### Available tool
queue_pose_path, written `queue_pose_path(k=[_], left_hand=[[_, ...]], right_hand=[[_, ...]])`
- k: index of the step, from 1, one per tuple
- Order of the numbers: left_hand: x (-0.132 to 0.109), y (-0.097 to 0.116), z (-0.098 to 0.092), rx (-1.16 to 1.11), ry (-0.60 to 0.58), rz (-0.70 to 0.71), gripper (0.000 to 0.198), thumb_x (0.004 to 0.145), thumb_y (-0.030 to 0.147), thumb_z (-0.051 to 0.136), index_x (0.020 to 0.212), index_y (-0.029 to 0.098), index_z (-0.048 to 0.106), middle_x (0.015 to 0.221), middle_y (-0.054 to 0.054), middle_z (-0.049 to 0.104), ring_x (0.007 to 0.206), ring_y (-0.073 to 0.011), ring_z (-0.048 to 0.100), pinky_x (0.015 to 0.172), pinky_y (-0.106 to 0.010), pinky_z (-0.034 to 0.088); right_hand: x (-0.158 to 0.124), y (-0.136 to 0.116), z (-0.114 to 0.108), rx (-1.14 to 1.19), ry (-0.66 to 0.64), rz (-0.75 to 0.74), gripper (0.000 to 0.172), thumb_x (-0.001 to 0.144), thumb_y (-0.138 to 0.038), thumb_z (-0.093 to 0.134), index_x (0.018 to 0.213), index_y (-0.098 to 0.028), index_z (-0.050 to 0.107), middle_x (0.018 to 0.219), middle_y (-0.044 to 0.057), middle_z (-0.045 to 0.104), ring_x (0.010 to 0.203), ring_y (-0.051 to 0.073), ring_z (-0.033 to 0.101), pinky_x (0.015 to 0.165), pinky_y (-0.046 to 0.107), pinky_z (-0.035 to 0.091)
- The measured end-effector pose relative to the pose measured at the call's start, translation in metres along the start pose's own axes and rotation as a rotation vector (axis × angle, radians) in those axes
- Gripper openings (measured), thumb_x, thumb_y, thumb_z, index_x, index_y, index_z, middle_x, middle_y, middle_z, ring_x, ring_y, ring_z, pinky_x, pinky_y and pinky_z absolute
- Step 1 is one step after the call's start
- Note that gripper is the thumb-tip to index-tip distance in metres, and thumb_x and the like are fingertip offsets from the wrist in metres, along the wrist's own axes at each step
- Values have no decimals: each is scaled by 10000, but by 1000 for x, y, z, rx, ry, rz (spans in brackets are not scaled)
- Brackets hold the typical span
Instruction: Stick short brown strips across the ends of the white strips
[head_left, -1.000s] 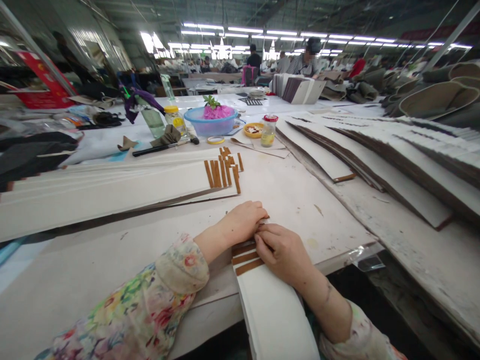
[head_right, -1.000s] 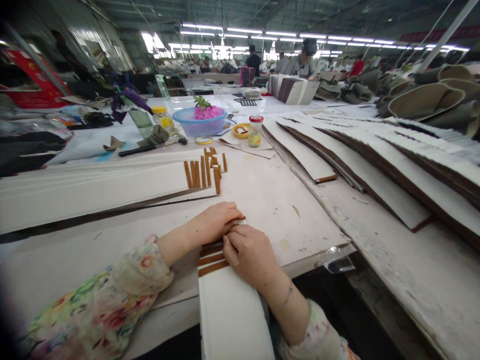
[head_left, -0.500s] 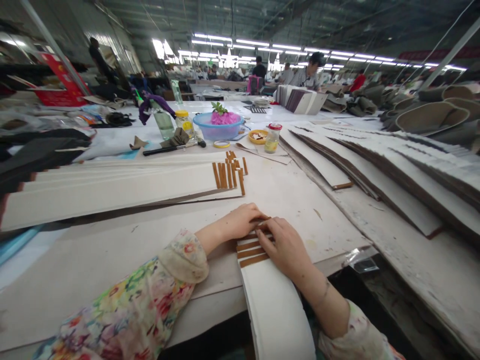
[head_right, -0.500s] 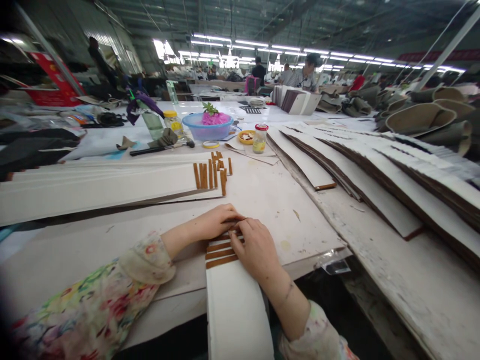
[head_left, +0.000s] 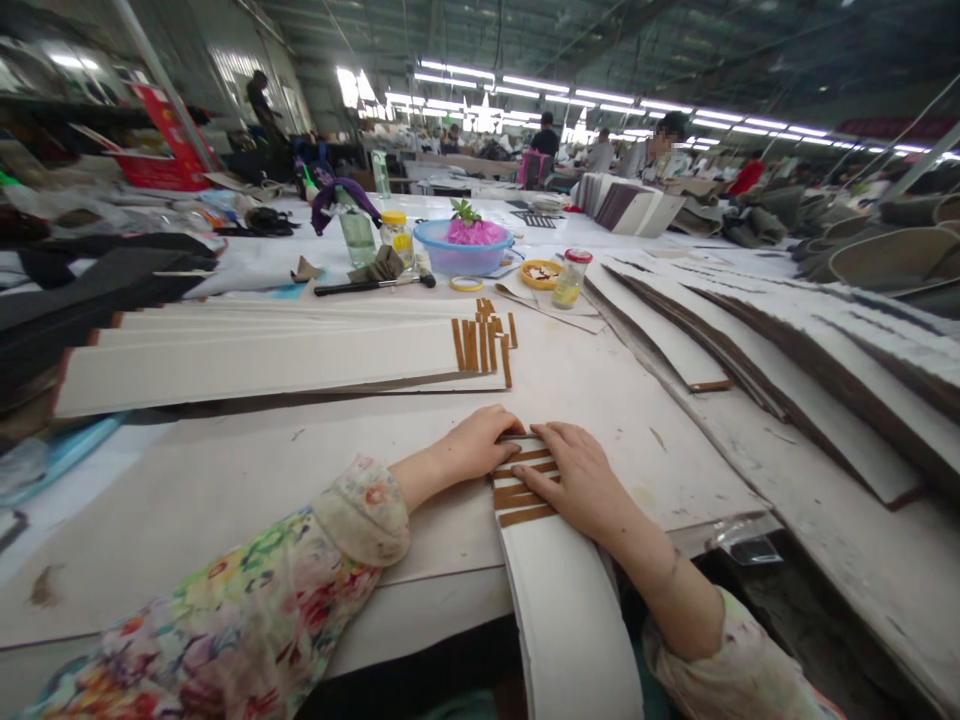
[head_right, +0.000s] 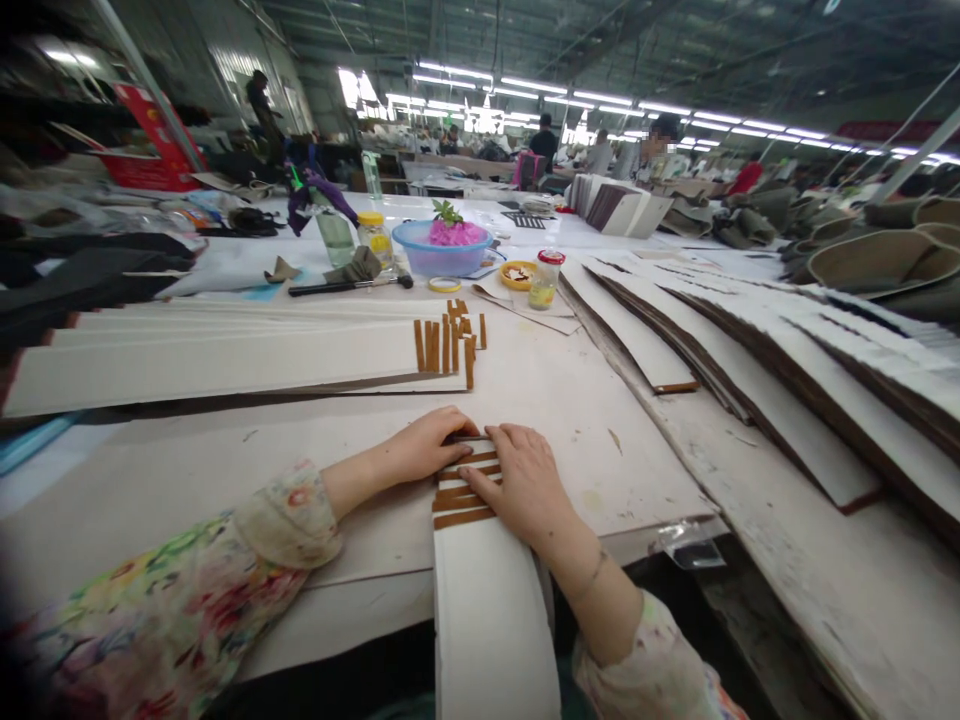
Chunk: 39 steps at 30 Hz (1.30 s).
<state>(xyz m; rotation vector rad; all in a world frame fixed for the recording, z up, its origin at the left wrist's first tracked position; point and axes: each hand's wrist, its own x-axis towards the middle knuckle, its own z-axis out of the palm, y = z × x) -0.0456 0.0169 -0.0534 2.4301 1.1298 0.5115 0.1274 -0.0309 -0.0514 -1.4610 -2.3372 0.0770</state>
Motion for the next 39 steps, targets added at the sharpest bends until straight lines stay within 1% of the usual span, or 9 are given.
queue_pose_path(k=[8,14,17,20,23,27,31,34,39], left_hand=[[-2,7,-1,102,-28,43,68,798,164,510,838,150,564,857,-37,540,849,-162,483,782,-271,402],[-6,14,-1,300,-75,51,120,850,204,432,828,165,543,867,-43,497,808,-177,455,714,-298,406],[-10,8,-3,210,-70,56,120,846,213,455,866,165,563,870,-41,507,827,-168,464,751,-289,404],[-15,1,-5,82,-2,61,115,827,221,503,895,158,572,891,-42,529,876,-163,470,807,-280,392],[-19,-2,-6,56,48,52,92,816,210,519,868,151,567,896,-45,537,889,-165,468,822,-281,385],[-21,0,-8,188,-9,96,125,849,224,465,836,149,564,892,-53,535,861,-172,461,788,-286,388],[-27,2,-13,327,-76,168,193,883,220,394,970,177,560,980,-54,540,896,-183,454,802,-308,375],[-34,-1,-15,242,-42,120,249,900,264,362,1039,204,561,1021,-44,546,934,-171,461,840,-302,368],[-47,-5,-16,119,75,17,283,889,310,380,974,169,610,1057,-68,547,992,-177,473,899,-313,354]], right_hand=[[4,-2,-4,61,-62,-53,338,781,-410,530,1027,-178,533,967,86,552,948,233,493,844,375,396],[5,-13,-10,-66,-94,-44,230,809,-382,506,864,-166,565,845,75,542,862,218,504,783,346,417],[5,-14,-11,-104,-95,-49,239,814,-387,498,882,-169,569,837,71,543,840,215,509,759,338,421],[4,-11,-10,-103,-83,-64,268,822,-398,479,946,-175,563,849,71,550,847,219,512,758,337,418],[3,-9,-9,-90,-67,-74,279,829,-398,465,989,-189,557,850,69,557,848,220,517,756,335,413],[4,-11,-11,-98,-93,-75,250,830,-386,469,967,-204,573,849,67,557,822,213,522,742,329,411],[6,-13,-12,-148,-131,-90,233,834,-381,459,913,-199,583,811,68,555,787,213,526,716,337,414],[4,-11,-9,-127,-123,-88,261,836,-384,455,957,-184,571,871,78,572,840,218,530,760,352,418],[-5,0,3,-34,-21,-33,422,855,-414,405,1142,-122,504,1124,133,543,1047,248,477,899,398,385]])
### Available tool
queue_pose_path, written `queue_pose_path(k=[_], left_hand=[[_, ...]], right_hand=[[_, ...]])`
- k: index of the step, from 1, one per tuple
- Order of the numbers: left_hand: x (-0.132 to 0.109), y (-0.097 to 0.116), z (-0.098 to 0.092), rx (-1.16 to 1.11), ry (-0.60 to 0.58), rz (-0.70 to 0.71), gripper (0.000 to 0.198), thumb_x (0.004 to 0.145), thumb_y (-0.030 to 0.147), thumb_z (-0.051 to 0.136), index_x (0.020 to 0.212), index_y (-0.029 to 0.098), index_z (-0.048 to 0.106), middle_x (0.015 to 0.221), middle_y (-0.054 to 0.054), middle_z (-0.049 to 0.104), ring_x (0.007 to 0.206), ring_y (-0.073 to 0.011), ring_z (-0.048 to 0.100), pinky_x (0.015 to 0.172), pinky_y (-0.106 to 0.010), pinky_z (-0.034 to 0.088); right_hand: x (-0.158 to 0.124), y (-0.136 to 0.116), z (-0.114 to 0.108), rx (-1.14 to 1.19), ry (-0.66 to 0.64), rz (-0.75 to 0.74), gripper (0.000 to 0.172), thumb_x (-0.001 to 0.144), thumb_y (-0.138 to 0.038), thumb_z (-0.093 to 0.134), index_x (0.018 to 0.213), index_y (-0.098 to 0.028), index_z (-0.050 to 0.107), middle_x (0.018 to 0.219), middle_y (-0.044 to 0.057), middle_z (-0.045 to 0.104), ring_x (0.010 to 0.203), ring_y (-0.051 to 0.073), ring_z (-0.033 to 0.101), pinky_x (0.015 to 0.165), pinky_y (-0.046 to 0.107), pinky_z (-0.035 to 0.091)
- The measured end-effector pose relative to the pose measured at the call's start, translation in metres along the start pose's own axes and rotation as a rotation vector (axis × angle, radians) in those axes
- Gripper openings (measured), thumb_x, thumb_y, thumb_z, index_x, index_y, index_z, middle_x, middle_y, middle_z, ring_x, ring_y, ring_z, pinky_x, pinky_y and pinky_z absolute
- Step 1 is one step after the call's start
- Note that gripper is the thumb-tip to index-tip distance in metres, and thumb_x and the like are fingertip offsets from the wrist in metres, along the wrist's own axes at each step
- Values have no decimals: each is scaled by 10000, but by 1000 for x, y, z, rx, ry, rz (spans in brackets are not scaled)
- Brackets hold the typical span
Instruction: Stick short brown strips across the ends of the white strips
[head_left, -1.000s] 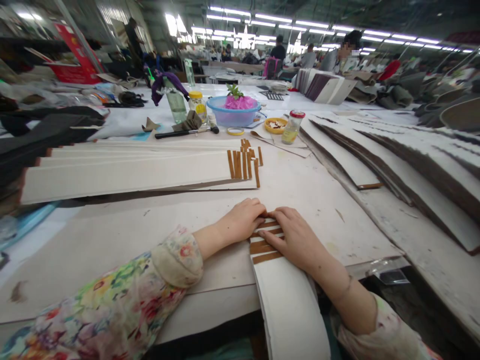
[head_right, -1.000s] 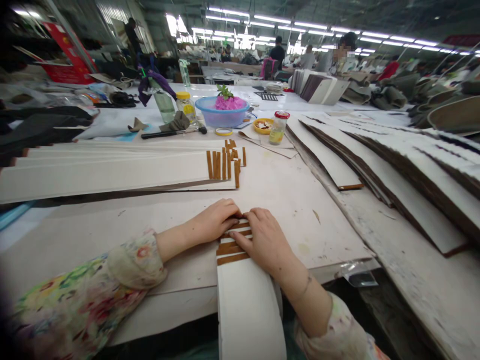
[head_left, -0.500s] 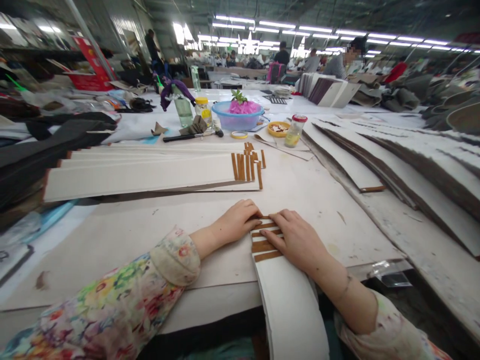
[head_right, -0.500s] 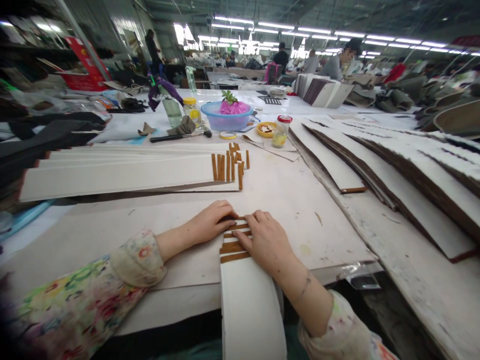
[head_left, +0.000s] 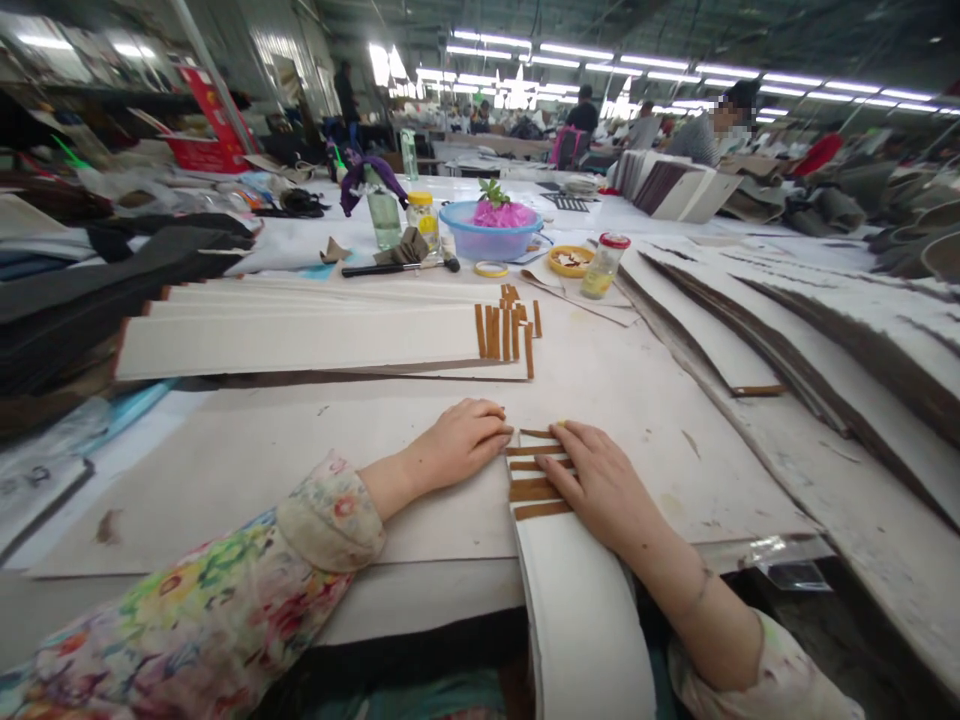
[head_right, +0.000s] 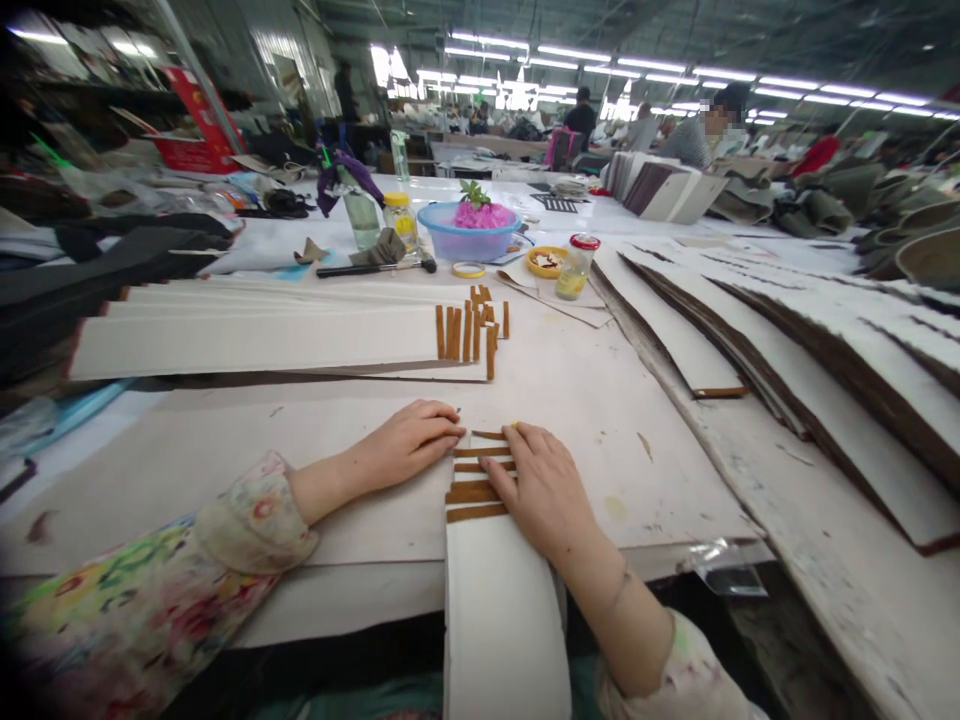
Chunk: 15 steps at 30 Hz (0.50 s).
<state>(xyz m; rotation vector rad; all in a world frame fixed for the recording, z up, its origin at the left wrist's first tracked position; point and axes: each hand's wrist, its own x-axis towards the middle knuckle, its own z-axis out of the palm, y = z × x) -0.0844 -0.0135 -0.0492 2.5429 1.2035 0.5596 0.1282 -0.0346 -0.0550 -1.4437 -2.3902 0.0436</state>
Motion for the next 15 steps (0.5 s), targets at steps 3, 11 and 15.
queue_pose_path(k=[3,11,15], left_hand=[[-11,10,-3,-33,-7,-74,364,863,422,399,1062,174,577,1138,-83,528,1062,-202,454,925,-340,346],[-30,38,-3,-30,-105,-197,695,768,637,384,1234,125,444,1340,-150,368,1238,-262,312,1033,-420,208],[-35,44,-3,-26,-180,-243,768,761,666,343,1289,109,367,1394,-170,258,1283,-268,233,1052,-450,145]], right_hand=[[-4,5,7,50,25,28,467,868,-429,362,1176,-103,490,1176,151,522,1099,252,453,936,418,363],[-2,11,9,148,48,18,422,866,-420,351,1166,-157,486,1138,117,551,1073,244,479,915,427,374],[1,11,7,158,42,27,432,852,-438,378,1160,-152,478,1096,110,561,1029,245,493,914,427,365]])
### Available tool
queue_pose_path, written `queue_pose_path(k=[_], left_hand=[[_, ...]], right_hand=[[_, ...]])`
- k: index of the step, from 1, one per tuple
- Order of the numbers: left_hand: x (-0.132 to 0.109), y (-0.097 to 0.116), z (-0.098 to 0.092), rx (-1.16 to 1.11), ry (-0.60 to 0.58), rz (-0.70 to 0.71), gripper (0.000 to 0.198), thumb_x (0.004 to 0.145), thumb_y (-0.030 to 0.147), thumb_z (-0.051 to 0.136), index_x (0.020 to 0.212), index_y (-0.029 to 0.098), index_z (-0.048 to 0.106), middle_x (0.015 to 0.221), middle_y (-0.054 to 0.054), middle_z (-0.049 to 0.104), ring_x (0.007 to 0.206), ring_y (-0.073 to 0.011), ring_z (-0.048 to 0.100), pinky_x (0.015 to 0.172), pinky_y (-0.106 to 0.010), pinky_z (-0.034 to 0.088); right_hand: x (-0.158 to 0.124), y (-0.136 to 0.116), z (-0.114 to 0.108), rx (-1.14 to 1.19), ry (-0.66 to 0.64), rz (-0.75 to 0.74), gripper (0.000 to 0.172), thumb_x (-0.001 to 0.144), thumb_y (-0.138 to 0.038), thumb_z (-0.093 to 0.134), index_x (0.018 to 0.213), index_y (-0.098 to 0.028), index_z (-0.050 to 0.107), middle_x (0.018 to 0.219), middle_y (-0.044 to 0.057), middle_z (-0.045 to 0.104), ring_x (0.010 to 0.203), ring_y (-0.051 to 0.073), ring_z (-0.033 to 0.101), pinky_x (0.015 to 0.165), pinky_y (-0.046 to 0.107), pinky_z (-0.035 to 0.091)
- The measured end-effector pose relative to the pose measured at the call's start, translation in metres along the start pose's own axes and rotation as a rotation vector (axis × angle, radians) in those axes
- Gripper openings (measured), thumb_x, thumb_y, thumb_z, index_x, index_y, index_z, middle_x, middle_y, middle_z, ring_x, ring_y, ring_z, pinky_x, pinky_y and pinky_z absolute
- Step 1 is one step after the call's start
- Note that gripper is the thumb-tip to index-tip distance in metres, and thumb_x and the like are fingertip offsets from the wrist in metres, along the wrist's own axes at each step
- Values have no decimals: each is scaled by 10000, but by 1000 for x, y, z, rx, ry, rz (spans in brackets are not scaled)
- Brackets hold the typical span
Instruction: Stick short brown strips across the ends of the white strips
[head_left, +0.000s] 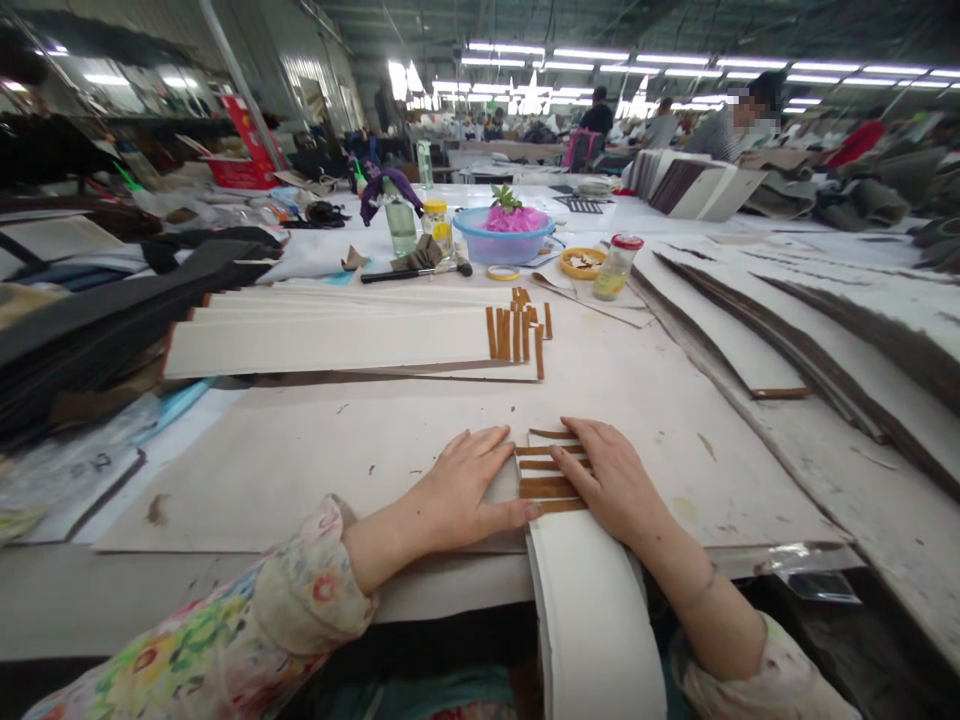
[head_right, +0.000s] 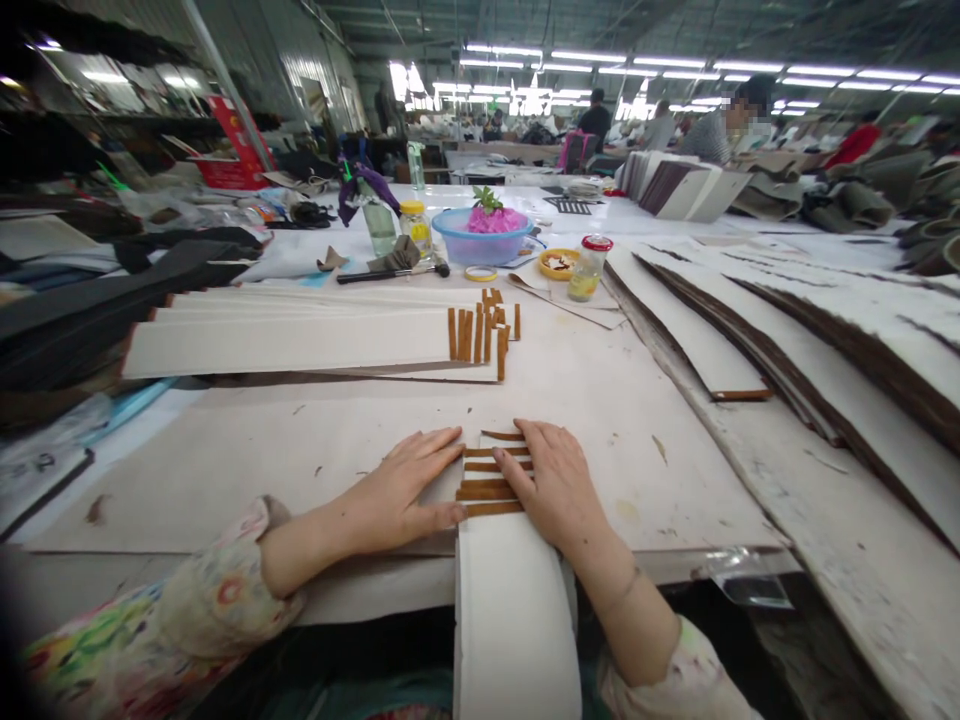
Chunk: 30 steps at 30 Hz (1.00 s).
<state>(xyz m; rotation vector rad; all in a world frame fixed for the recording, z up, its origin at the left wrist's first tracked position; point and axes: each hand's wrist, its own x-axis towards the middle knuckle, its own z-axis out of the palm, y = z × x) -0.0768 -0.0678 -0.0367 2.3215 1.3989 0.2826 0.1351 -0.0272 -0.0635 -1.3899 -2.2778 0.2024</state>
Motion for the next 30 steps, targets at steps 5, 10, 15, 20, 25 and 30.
queue_pose_path(k=[5,10,15,20,25,30], left_hand=[[-14,19,7,17,18,-20,785,726,684,384,1290,139,358,1387,-165,277,1281,-278,235,1050,-502,71],[-14,40,17,-146,17,13,656,752,569,486,1297,229,348,1360,-116,346,1267,-287,251,1039,-543,70],[2,56,28,-549,127,17,466,777,309,543,1219,236,416,1232,-47,498,1132,-219,440,1014,-403,292],[20,67,22,-931,166,-16,374,807,211,472,1173,144,436,1217,-77,515,1096,-194,485,980,-355,358],[23,55,-16,-1025,62,84,363,795,247,526,1138,136,482,1181,-71,546,1093,-217,491,965,-351,370],[17,21,-24,-1053,-54,23,399,779,317,565,1141,162,497,1118,-65,587,1024,-240,537,861,-347,444]], right_hand=[[-1,0,2,30,53,33,427,866,-412,358,1187,-149,455,1102,115,559,1040,236,485,907,409,376],[-2,2,2,78,105,54,408,882,-393,321,1172,-149,474,1100,111,571,1033,229,498,904,410,382],[-1,6,0,201,215,89,416,901,-382,245,1160,-159,483,1125,101,565,1060,214,486,927,400,363],[3,5,-17,221,339,120,427,903,-392,226,1141,-164,498,1115,100,570,1057,218,487,936,423,343],[26,1,-72,387,261,104,442,894,-450,257,978,-195,608,948,53,637,926,204,560,838,372,416],[67,7,-99,620,-166,148,349,809,-475,446,802,-211,675,725,5,650,671,164,576,628,309,455]])
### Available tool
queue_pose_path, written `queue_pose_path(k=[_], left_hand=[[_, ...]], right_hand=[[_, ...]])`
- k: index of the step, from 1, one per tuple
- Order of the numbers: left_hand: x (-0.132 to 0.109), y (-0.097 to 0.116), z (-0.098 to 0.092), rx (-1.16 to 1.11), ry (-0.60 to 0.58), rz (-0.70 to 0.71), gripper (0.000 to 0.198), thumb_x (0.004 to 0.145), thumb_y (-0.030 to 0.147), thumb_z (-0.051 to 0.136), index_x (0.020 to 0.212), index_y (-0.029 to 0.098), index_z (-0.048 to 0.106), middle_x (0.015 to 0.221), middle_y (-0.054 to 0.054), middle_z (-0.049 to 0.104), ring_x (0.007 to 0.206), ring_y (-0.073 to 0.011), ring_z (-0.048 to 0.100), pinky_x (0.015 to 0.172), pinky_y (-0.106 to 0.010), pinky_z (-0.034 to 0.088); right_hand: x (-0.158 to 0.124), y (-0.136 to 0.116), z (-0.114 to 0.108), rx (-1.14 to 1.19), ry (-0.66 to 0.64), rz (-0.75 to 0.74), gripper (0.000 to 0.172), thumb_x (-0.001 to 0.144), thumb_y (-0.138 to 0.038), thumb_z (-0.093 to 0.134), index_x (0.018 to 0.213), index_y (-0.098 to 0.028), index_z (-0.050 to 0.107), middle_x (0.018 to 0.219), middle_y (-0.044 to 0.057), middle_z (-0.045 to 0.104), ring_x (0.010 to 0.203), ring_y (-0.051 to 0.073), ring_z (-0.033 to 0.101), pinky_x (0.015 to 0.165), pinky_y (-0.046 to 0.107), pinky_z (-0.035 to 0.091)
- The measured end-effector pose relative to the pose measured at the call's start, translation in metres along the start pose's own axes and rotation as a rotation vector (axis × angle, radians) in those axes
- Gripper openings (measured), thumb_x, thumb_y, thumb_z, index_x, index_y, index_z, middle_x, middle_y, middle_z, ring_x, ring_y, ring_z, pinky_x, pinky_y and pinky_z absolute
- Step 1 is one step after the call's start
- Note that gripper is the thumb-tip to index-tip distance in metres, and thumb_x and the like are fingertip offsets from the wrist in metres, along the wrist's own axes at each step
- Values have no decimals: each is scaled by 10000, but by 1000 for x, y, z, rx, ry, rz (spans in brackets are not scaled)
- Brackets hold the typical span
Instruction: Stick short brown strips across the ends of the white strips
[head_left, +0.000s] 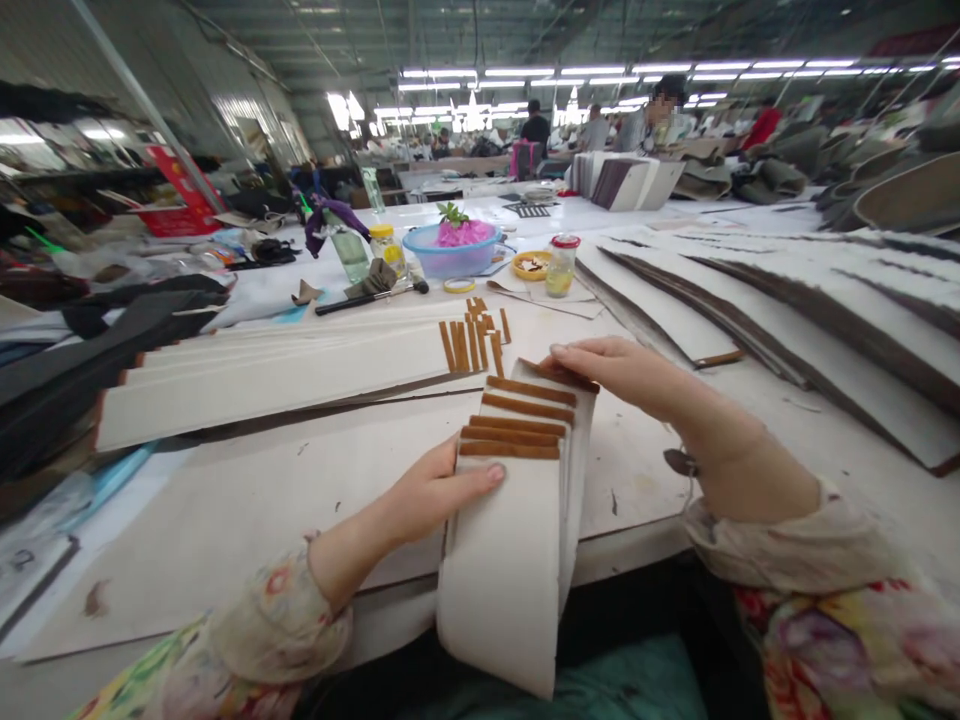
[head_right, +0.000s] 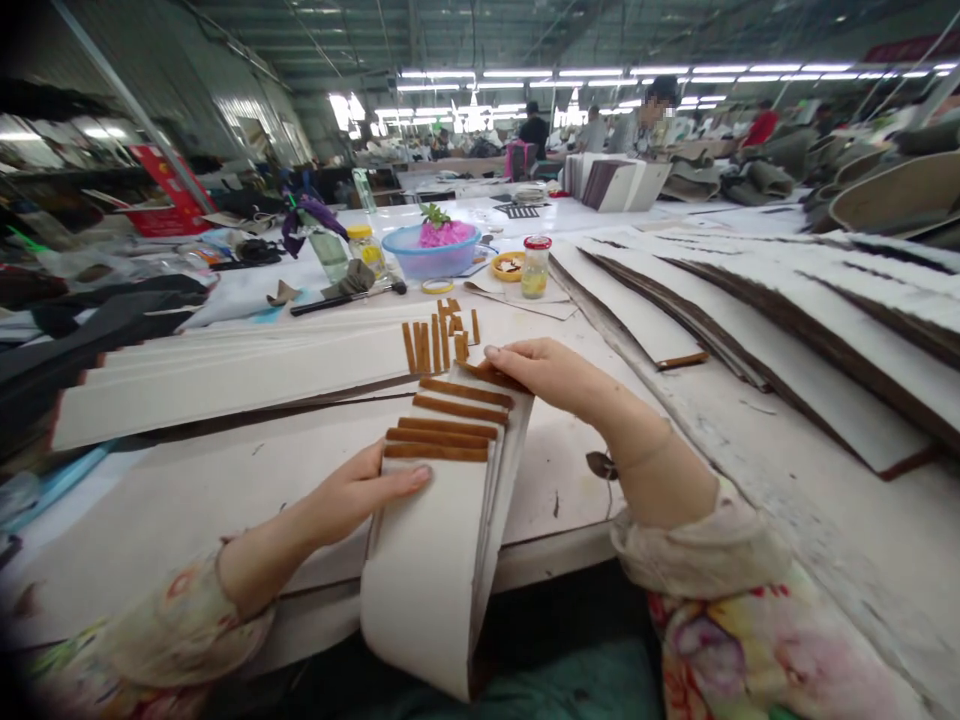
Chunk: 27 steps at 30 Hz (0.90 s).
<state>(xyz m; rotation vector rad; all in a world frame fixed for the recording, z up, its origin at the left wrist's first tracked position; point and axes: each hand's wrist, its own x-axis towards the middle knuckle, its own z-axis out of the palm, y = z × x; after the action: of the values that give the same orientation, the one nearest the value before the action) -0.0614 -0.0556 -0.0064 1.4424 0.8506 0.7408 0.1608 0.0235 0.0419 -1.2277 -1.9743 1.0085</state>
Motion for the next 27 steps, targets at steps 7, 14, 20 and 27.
queue_pose_path(k=[7,14,20,27], left_hand=[[-3,-32,-13,-41,-44,-101,463,794,346,549,1194,135,449,1128,-87,574,987,-230,543,830,-330,448],[6,-29,-18,-11,-132,-38,385,826,285,509,1176,123,489,1157,-75,551,1048,-221,503,902,-312,394],[3,-27,-12,21,-70,-98,391,822,286,512,1175,122,474,1146,-82,561,1018,-216,523,872,-312,414],[3,-26,-10,-37,-55,-111,382,820,281,521,1163,126,457,1075,-74,597,952,-196,556,803,-282,448]], right_hand=[[37,25,35,348,-427,180,374,761,-513,512,829,-181,669,718,12,656,645,140,580,622,258,455],[37,43,37,410,-534,240,359,794,-508,477,784,-188,639,694,-6,634,640,130,573,621,244,438],[34,40,43,60,-341,-68,343,821,-447,444,607,-181,478,555,-52,429,509,82,388,505,221,323],[34,38,51,-176,-189,-334,319,850,-351,406,580,-182,428,592,-29,424,576,102,414,574,245,321]])
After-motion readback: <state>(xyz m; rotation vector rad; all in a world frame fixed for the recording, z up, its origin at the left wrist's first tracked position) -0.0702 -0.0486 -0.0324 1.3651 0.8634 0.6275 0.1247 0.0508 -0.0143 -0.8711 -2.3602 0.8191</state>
